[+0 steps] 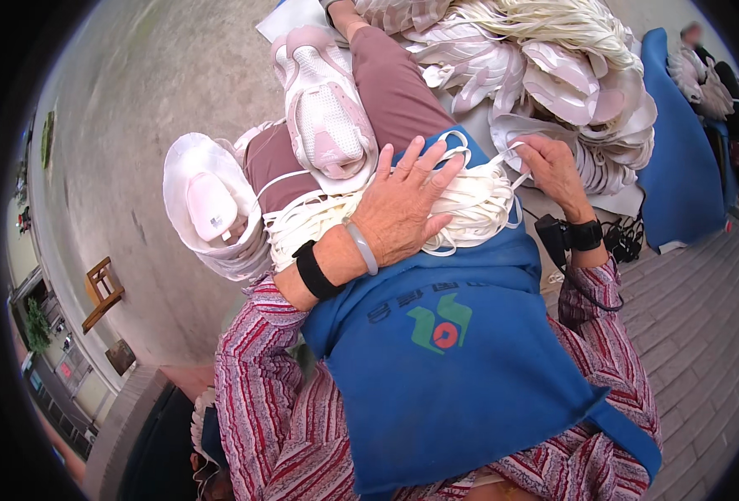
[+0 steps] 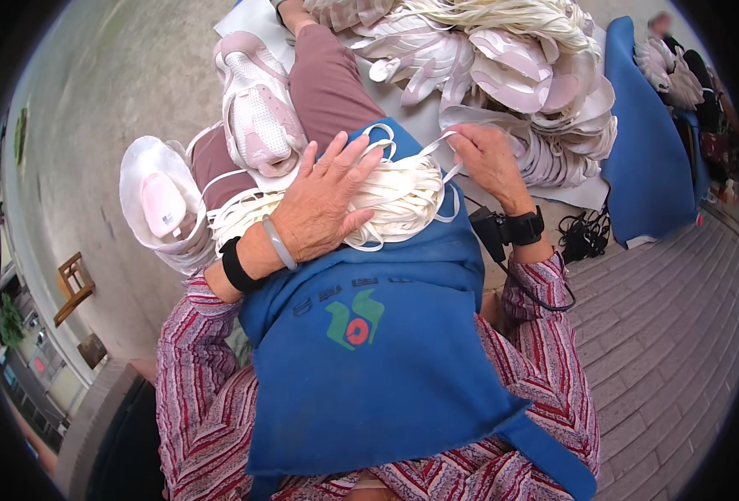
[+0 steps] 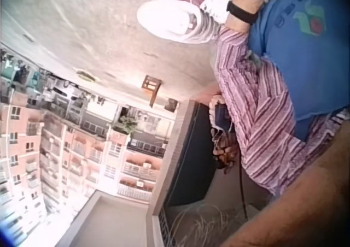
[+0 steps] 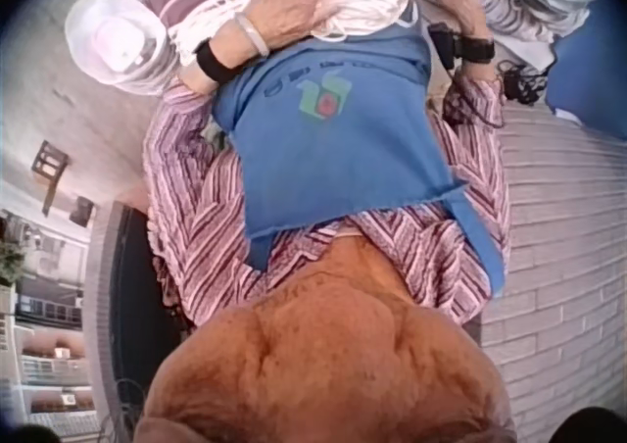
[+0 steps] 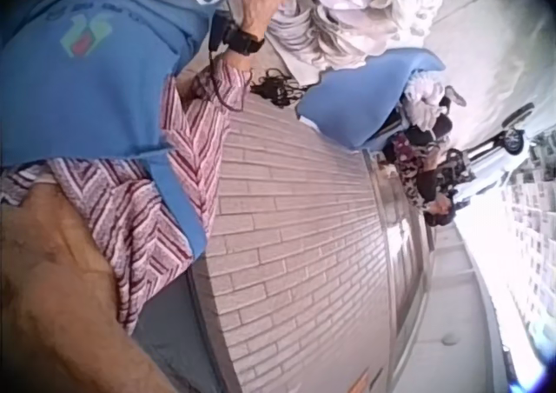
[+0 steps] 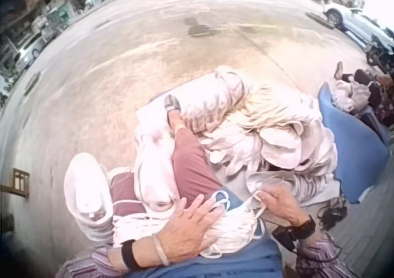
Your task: The recorder is lacing and organizing white sneakers in a factory or assembly setting.
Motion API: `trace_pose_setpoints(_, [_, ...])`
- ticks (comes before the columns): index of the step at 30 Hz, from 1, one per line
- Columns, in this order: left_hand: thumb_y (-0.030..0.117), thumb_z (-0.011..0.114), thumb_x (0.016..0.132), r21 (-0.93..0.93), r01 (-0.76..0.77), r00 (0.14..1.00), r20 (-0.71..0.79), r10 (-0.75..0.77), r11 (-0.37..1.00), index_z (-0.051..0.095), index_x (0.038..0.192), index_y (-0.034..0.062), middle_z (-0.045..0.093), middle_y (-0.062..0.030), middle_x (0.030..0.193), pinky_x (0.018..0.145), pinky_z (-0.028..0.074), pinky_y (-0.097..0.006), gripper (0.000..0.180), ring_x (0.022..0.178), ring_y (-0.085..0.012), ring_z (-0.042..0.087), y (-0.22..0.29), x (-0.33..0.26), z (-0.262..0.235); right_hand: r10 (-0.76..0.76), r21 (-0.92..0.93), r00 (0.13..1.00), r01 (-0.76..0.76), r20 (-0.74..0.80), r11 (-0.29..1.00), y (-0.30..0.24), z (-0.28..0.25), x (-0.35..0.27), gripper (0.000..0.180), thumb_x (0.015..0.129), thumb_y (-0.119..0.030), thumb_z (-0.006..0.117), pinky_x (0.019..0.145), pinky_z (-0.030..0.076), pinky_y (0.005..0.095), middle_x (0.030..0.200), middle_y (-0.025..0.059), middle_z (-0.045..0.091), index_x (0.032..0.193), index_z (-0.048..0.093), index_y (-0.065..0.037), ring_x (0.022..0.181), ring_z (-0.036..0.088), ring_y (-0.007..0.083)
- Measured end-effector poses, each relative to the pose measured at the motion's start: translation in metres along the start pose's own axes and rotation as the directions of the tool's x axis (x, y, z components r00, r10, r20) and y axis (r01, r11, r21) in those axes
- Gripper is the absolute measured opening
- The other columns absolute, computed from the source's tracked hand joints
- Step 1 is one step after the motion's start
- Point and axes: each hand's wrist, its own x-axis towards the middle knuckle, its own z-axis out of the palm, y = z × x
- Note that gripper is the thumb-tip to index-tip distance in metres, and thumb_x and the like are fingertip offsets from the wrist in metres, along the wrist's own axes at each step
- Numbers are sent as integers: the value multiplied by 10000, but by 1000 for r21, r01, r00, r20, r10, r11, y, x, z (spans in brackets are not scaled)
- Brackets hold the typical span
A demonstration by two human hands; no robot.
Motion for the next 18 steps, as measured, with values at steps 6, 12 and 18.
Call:
trace_pose_setpoints(6, [347,634,846,178,-54,998,25,50,983,252,1456,160,216,-175,1494,1076,198,-600,743,1370,-463,166,2,-2,32,453,925,862,47,-228,377,131,-131,34,155,922,-101,561,456,394,189,704,-12,529,1058,551,-26,548,459,47])
trace_pose_setpoints(12, [374,587,878,169,-41,996,-67,53,985,249,1452,125,250,-187,1473,1073,197,-606,711,1361,-475,179,11,4,40,230,770,819,343,-526,538,112,-241,69,172,956,-120,532,468,346,180,671,-37,456,1090,541,-12,513,396,30])
trace_pose_setpoints(18, [491,617,830,-29,44,995,-87,-46,999,325,1375,-20,354,-198,1416,1099,177,-569,803,1339,-396,299,7,-2,6,61,579,968,95,-245,810,-21,-156,45,285,956,-138,527,451,325,172,712,-28,538,1177,571,35,495,425,23])
